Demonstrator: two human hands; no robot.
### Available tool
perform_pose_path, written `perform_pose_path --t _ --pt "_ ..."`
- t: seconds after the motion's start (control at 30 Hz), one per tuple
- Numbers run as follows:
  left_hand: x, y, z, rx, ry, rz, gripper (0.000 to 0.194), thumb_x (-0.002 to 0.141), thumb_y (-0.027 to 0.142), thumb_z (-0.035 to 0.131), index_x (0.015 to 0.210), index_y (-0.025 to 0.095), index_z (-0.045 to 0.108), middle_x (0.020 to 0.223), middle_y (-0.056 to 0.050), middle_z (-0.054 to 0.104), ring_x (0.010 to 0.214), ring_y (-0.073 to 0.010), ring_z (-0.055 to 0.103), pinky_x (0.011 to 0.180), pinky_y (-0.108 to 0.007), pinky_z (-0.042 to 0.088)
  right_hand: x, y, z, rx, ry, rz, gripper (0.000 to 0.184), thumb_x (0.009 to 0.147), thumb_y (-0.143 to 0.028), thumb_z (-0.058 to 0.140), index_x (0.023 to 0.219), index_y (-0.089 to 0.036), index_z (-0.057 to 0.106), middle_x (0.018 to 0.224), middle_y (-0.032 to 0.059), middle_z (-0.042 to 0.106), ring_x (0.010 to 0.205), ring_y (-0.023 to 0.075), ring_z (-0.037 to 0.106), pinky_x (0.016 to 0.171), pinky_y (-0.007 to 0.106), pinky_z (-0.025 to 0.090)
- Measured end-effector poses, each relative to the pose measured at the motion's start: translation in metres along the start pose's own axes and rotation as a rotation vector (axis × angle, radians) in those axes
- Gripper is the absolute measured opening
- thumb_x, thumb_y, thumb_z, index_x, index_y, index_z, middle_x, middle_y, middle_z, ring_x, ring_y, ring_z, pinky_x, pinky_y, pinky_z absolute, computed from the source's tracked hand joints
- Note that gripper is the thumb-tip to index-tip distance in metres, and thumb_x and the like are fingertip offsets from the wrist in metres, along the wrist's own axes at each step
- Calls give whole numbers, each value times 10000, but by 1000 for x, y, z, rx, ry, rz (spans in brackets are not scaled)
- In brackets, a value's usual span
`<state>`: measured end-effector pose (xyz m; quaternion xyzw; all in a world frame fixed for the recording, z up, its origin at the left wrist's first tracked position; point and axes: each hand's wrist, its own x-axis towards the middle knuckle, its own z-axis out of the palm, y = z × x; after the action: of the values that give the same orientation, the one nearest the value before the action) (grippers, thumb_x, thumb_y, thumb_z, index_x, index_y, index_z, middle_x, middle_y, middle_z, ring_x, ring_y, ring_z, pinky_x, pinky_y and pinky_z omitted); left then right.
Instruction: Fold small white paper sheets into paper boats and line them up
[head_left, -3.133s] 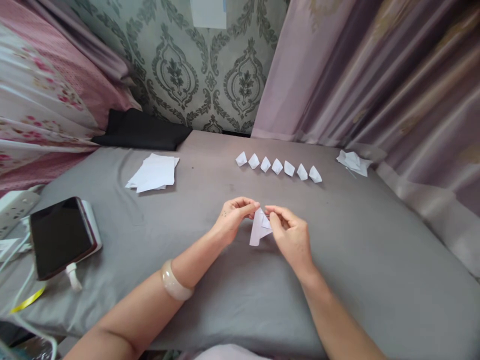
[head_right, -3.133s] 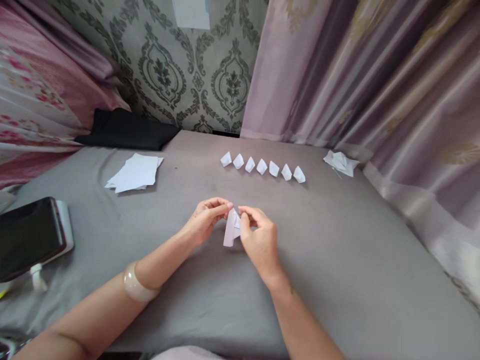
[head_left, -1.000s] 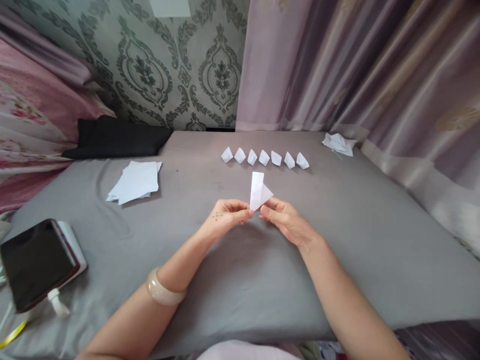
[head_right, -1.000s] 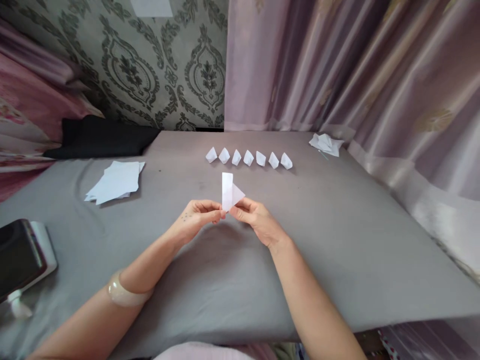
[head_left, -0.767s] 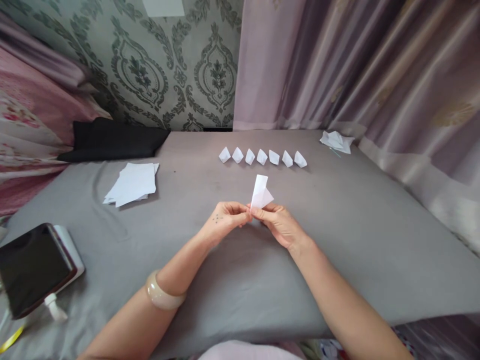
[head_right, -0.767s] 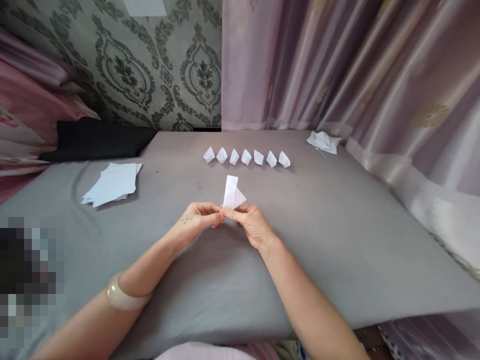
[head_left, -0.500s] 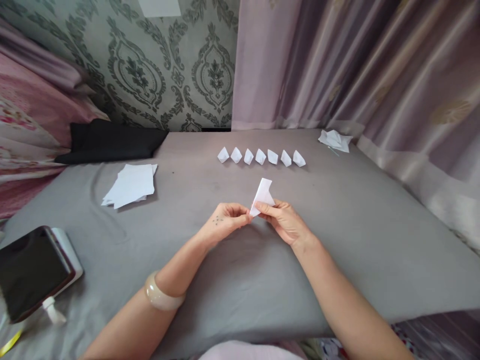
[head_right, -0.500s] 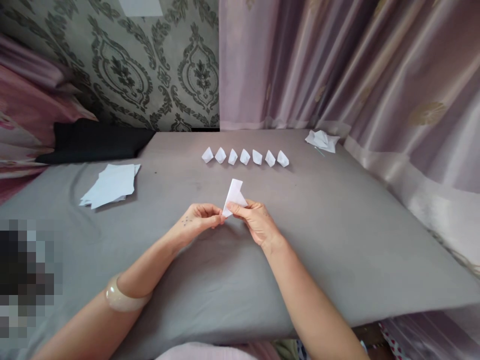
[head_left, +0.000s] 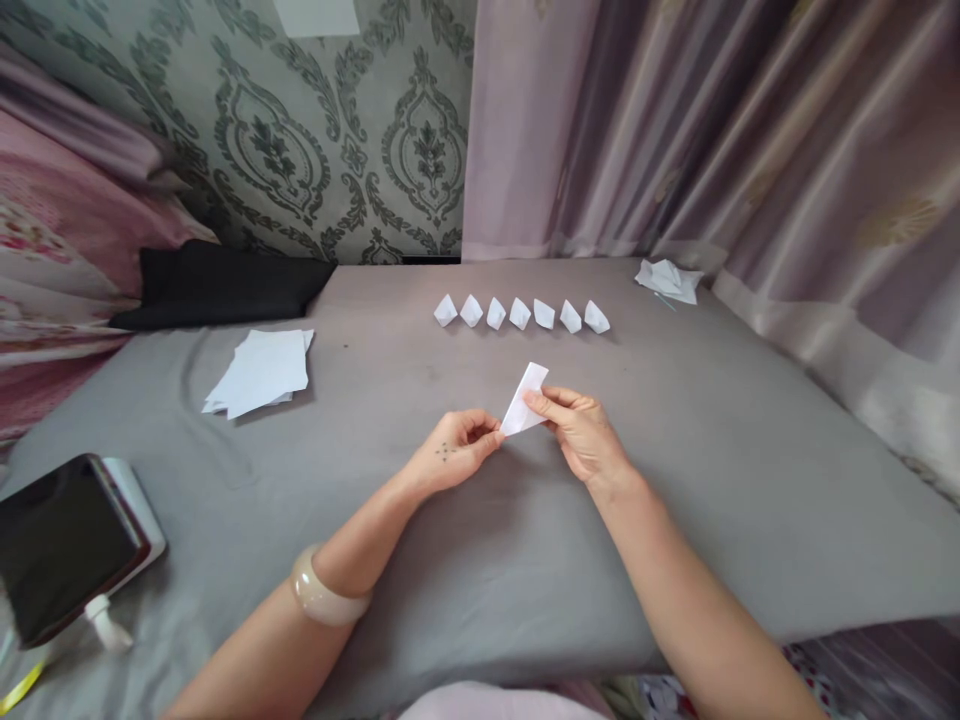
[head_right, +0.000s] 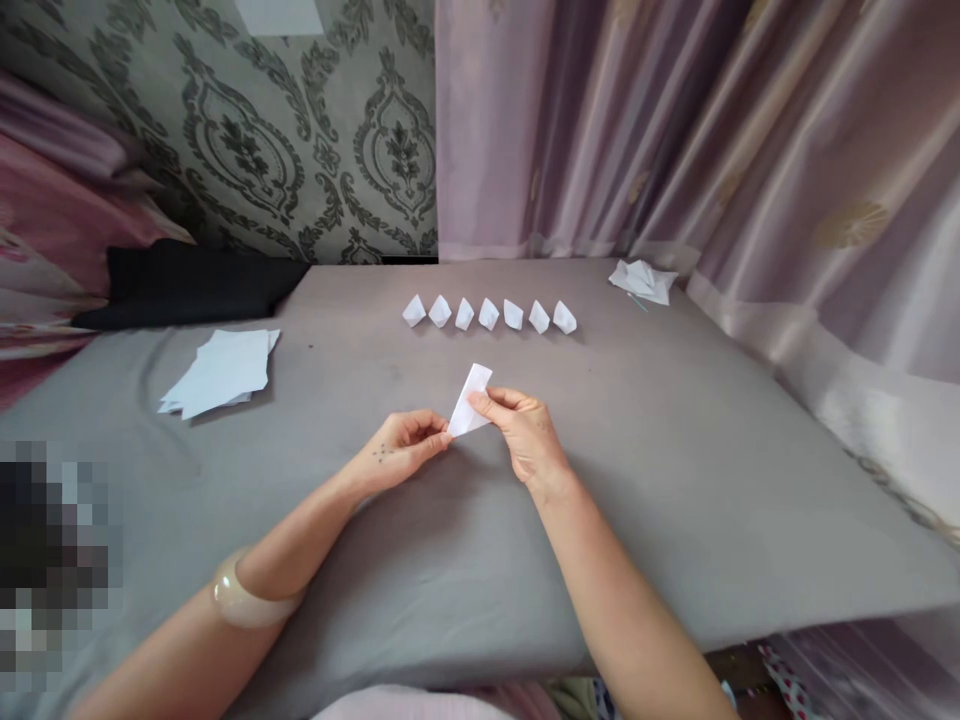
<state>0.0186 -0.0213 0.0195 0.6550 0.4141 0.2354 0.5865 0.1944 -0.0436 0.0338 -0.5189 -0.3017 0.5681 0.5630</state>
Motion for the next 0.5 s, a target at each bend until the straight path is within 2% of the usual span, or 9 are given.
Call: perform_pose_path --t 0.13,0.23,0.33,0.4,0.5 --pt "0 1 1 240 92 70 207 813 329 531 782 142 613 658 -1 580 567 -106 465 545 -225 350 4 8 1 -36 46 -41 250 545 -350 827 713 -183 748 719 31 726 682 159 625 745 311 477" --pt "2 -3 0 298 134 137 202 820 314 521 790 148 633 670 -3 592 589 -113 479 566 -230 356 2 10 4 -114 68 -101 248 593 -380 797 735 -183 748 761 38 733 704 173 634 751 320 479" --pt "6 -9 -1 172 110 117 237 826 348 538 832 149 667 712 -11 627 587 -108 488 566 -227 364 -5 9 9 -298 97 -252 213 674 -389 747 776 -202 747 777 25 728 725 177 631 736 311 473" --pt "8 -10 -1 46 118 91 246 806 358 583 880 147 686 766 -24 655 591 -105 508 569 -222 383 -11 8 12 -441 129 -409 177 720 -377 715 775 -211 739 766 16 711 734 175 622 728 300 468" --pt "8 -6 0 -172 243 117 271 749 335 673 954 159 692 912 -54 683 710 -135 585 632 -233 456 -16 9 16 -568 148 -627 127 777 -339 669 766 -225 724 753 12 683 731 165 601 717 292 463"
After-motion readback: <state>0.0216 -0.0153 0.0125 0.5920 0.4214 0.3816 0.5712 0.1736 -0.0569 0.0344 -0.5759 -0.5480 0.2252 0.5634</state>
